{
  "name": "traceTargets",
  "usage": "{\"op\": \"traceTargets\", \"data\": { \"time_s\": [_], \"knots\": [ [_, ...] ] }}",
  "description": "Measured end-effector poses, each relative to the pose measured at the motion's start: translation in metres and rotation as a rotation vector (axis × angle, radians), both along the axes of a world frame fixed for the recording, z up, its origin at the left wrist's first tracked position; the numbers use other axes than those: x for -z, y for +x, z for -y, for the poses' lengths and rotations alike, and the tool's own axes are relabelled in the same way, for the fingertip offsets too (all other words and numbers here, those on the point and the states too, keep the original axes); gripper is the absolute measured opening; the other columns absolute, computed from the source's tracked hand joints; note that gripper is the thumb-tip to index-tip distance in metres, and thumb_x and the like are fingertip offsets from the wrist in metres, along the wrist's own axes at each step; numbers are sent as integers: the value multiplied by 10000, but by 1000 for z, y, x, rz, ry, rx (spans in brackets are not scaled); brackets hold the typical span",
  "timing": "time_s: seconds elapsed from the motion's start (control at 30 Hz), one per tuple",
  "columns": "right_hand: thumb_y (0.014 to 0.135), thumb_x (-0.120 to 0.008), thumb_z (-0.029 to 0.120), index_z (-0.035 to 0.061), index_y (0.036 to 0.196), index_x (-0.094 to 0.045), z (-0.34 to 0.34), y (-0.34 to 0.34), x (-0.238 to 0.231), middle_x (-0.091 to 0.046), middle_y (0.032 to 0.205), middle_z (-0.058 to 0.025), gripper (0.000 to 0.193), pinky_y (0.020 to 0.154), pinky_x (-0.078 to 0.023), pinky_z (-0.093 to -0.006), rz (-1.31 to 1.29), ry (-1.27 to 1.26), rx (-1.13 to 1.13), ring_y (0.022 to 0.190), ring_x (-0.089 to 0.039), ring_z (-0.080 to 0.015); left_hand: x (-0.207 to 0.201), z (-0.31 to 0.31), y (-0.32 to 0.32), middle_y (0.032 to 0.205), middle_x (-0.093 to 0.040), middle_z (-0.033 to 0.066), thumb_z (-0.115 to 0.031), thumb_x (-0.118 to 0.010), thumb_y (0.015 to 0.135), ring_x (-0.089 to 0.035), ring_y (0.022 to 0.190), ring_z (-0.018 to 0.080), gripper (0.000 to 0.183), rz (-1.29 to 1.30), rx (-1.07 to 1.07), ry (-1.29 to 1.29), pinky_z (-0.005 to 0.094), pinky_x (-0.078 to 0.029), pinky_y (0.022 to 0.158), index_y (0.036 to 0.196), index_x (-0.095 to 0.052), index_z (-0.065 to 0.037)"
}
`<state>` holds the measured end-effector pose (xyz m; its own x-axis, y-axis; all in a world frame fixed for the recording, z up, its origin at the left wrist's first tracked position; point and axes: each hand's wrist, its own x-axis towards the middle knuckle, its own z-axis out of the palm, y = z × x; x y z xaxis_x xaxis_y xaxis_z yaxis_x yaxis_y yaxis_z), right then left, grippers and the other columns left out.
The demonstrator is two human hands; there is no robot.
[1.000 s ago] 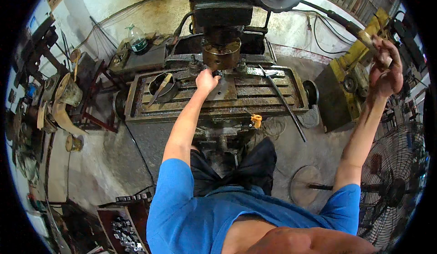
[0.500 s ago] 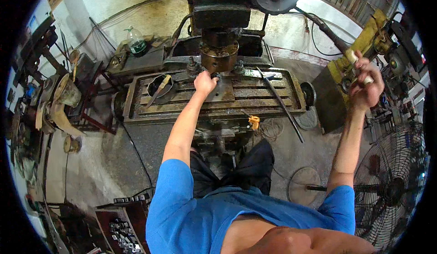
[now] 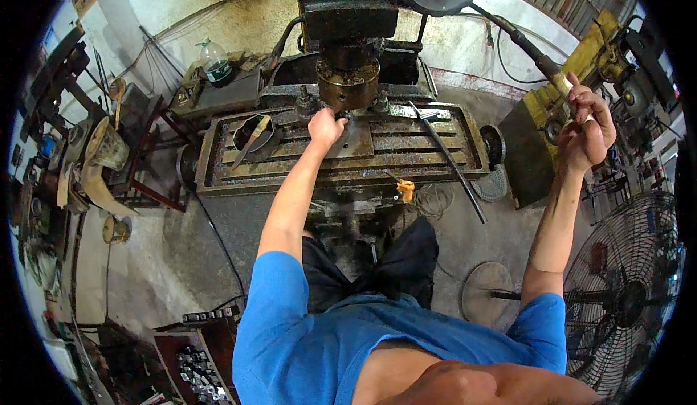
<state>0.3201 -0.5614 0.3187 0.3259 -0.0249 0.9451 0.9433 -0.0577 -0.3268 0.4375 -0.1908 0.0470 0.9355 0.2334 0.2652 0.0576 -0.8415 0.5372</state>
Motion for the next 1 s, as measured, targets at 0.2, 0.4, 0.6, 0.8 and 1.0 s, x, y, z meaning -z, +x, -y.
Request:
{"op": "traceTargets", "data": {
  "time_s": [0.2,0.4,0.6,0.8,1.0],
  "knots": [
    [649,-453,67,-98,769,-545,-2,3,-5,-532,740,-158,224,933,-336,-574,21,-5,-12,753,-516,-251,6,-3,0,820,-630,180,-326,-704,672,-606,812,319,351,84,4,41,410,-481,702,796,-647,-3],
    [606,-434,52,-89,731,-541,-5,3,30,-531,719,-167,216,932,-342,-550,67,32,31,725,-520,-247,-3,0,-3,785,-628,173,-334,-713,667,-605,804,329,362,-20,-32,25,414,-480,698,794,-635,-4],
    [638,-478,149,-85,729,-538,-1,4,22,-517,658,-132,258,930,-337,-545,95,-2,50,721,-522,-252,-6,0,-2,827,-630,167,-354,-723,661,-605,833,312,387,-105,-30,-2,409,-480,708,828,-623,-20],
    [637,-493,98,-82,739,-552,-8,1,37,-529,684,-144,215,932,-342,-541,73,53,44,749,-531,-251,-4,-5,-3,847,-626,189,-317,-714,684,-601,821,335,377,-64,31,-53,418,-471,690,859,-604,-2],
    [618,-475,104,-93,749,-554,-1,2,39,-544,717,-167,250,929,-348,-549,59,58,-13,757,-534,-251,-38,-54,-76,836,-630,115,-245,-661,727,-613,744,280,384,214,109,0,387,-482,643,1077,-578,-112]
  ]
}}
